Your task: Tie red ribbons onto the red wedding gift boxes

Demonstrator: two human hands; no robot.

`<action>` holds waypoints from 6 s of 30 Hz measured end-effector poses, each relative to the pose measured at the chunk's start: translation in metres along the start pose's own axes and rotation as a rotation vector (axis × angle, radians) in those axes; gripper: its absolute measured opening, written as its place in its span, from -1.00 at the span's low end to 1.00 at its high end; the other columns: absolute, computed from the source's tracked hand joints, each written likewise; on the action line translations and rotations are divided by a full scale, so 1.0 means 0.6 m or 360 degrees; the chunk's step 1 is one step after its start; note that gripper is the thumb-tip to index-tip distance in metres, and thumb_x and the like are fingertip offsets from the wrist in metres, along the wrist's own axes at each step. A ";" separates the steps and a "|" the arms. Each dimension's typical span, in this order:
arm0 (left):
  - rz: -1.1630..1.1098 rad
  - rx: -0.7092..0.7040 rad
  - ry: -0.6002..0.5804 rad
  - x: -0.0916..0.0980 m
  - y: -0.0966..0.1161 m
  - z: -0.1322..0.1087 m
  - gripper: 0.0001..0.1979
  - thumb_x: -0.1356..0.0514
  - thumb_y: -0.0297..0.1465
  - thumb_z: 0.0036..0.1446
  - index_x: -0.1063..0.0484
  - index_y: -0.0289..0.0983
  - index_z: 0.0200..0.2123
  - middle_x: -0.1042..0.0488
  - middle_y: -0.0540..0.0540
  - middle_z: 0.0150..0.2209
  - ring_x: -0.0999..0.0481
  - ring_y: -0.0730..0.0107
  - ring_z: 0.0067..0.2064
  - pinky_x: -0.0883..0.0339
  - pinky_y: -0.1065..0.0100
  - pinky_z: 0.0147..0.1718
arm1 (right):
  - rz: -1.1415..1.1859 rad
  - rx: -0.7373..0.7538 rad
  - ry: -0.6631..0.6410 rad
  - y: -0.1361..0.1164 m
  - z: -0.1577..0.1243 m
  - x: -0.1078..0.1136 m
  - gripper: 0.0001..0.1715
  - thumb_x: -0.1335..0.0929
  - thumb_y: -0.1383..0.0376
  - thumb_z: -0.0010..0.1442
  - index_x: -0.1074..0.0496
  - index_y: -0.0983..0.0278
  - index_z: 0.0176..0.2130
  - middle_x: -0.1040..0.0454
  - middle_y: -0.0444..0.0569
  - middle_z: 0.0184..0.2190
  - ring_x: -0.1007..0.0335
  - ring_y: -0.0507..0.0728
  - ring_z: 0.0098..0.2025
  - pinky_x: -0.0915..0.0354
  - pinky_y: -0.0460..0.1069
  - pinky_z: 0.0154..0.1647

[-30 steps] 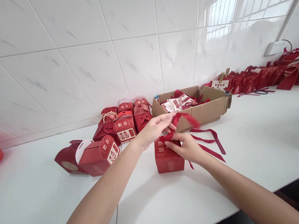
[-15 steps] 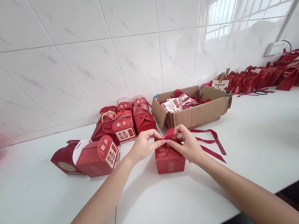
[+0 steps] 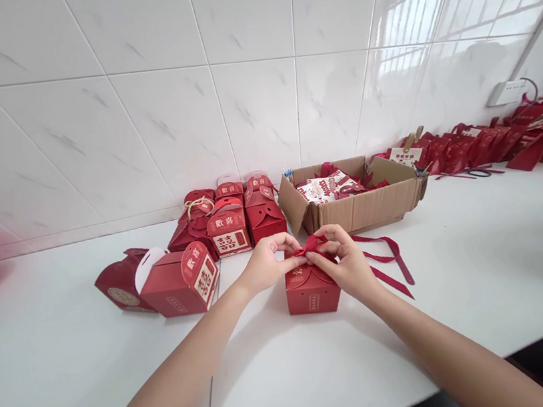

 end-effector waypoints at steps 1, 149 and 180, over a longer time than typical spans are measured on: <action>0.0000 0.0008 0.0008 0.000 0.000 0.000 -0.77 -0.33 -0.29 -0.04 -0.39 -0.30 -0.40 -0.46 -0.05 -0.36 -0.48 0.35 -0.22 -0.32 0.34 -0.17 | -0.0008 0.0000 0.0003 0.000 0.000 0.000 -0.64 -0.40 0.14 0.14 -0.23 0.19 -0.14 -0.46 -0.14 -0.49 -0.42 0.13 -0.37 -0.26 -0.03 -0.34; 0.0617 -0.0051 -0.0157 -0.008 0.019 -0.013 -0.69 -0.09 -0.16 0.17 -0.26 -0.25 -0.49 -0.29 -0.02 -0.37 -0.28 0.31 -0.23 -0.18 0.30 -0.21 | 0.0548 -0.0150 -0.0389 -0.005 0.013 0.034 -0.71 -0.44 0.19 0.18 -0.28 0.29 -0.35 -0.32 -0.16 -0.45 -0.20 -0.05 -0.45 -0.16 -0.17 -0.46; 0.0873 -0.0067 -0.0219 0.003 0.031 -0.014 -0.53 -0.32 0.01 -0.17 -0.26 -0.24 -0.49 -0.29 -0.01 -0.34 -0.26 0.23 -0.21 -0.12 0.26 -0.21 | -0.0272 0.0035 -0.0554 -0.013 0.002 0.024 -0.80 -0.35 0.20 0.22 -0.52 0.26 -0.34 -0.50 -0.06 -0.33 -0.38 0.12 -0.32 -0.26 -0.06 -0.33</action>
Point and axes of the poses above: each hand's wrist, its own z-axis towards the middle knuckle, its own x-axis out of the back of the hand, y = z × x, the point moved 4 cm from there along z, towards the middle knuckle
